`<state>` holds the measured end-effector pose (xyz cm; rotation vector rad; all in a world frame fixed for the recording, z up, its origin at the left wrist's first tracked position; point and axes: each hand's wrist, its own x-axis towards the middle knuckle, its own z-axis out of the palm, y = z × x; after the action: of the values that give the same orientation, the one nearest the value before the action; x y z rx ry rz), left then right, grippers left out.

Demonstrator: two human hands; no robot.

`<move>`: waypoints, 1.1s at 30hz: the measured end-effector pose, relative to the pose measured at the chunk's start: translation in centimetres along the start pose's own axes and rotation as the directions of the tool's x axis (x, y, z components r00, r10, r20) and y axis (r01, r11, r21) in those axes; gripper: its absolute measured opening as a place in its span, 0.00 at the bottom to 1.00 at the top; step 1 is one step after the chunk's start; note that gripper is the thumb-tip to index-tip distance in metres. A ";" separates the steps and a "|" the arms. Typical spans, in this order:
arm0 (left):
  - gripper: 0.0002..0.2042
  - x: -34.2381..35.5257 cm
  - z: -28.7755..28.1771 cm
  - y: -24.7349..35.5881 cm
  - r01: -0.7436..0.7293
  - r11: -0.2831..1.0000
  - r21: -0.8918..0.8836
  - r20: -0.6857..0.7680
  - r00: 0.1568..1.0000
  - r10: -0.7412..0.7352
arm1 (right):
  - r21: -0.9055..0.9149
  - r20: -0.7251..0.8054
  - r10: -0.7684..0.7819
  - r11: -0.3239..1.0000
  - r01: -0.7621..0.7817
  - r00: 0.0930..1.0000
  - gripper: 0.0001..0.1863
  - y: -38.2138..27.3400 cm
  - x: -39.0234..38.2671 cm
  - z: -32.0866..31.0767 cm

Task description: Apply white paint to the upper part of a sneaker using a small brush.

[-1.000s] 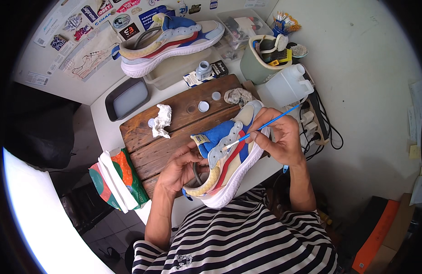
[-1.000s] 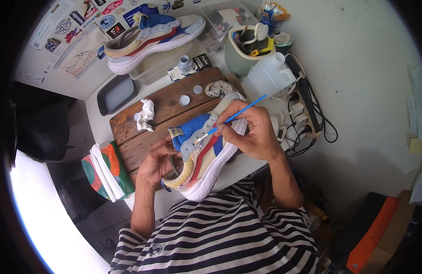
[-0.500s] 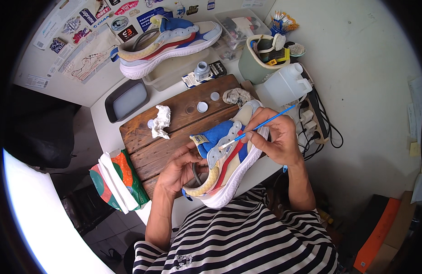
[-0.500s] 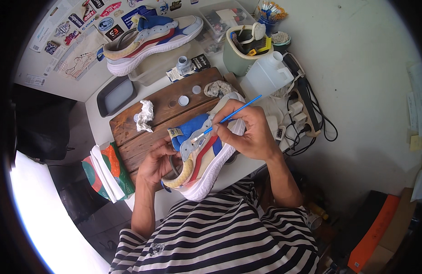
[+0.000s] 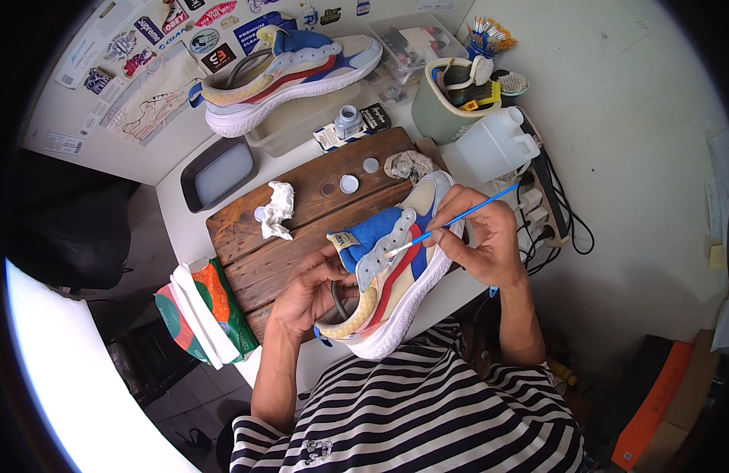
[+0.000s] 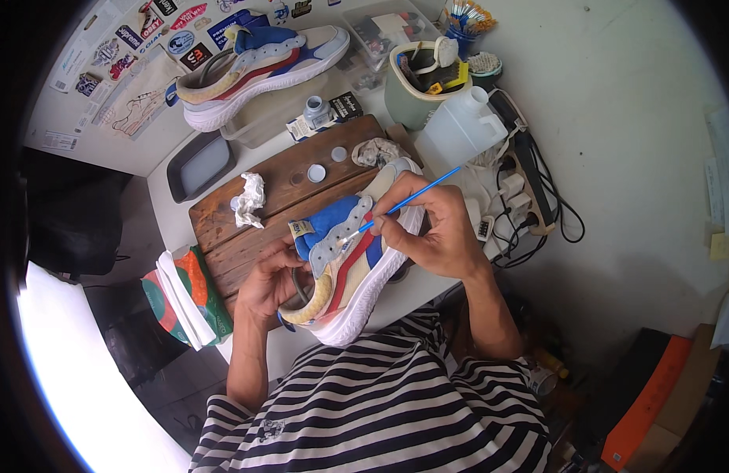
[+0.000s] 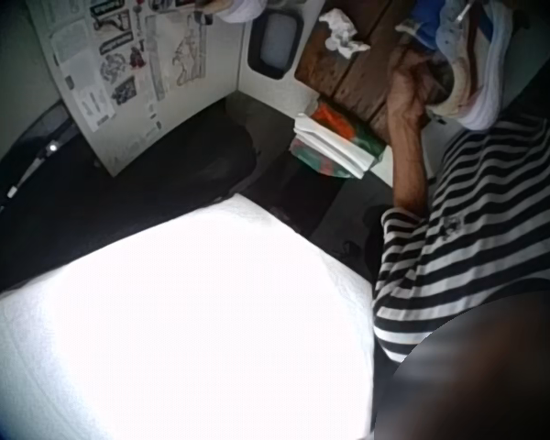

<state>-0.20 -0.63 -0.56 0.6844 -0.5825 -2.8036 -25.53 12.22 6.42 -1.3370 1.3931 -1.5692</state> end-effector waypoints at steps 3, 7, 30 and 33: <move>0.24 -0.1 0.1 0.0 -0.006 0.999 0.032 -0.023 1.000 0.007 | -0.128 0.072 -0.071 0.989 0.080 0.995 0.04 0.2 0.1 -0.2; 0.24 -0.1 -0.3 -0.1 -0.009 1.000 0.006 -0.010 1.000 0.009 | -0.108 0.054 -0.055 0.992 0.061 0.997 0.04 0.3 0.1 -0.4; 0.19 -4.4 0.1 0.3 0.001 1.000 0.018 -0.166 0.986 0.002 | -0.387 0.304 0.155 0.922 -0.027 0.940 0.06 6.0 11.8 0.9; 0.21 -4.2 -1.2 0.2 0.002 1.000 0.001 -0.082 0.997 -0.002 | -0.435 0.326 0.168 0.901 -0.011 0.930 0.06 6.3 11.9 1.4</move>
<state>4.04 -0.04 0.16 0.7962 -0.5682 -2.7622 -28.44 -0.70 3.42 -1.6836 1.5874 -0.9191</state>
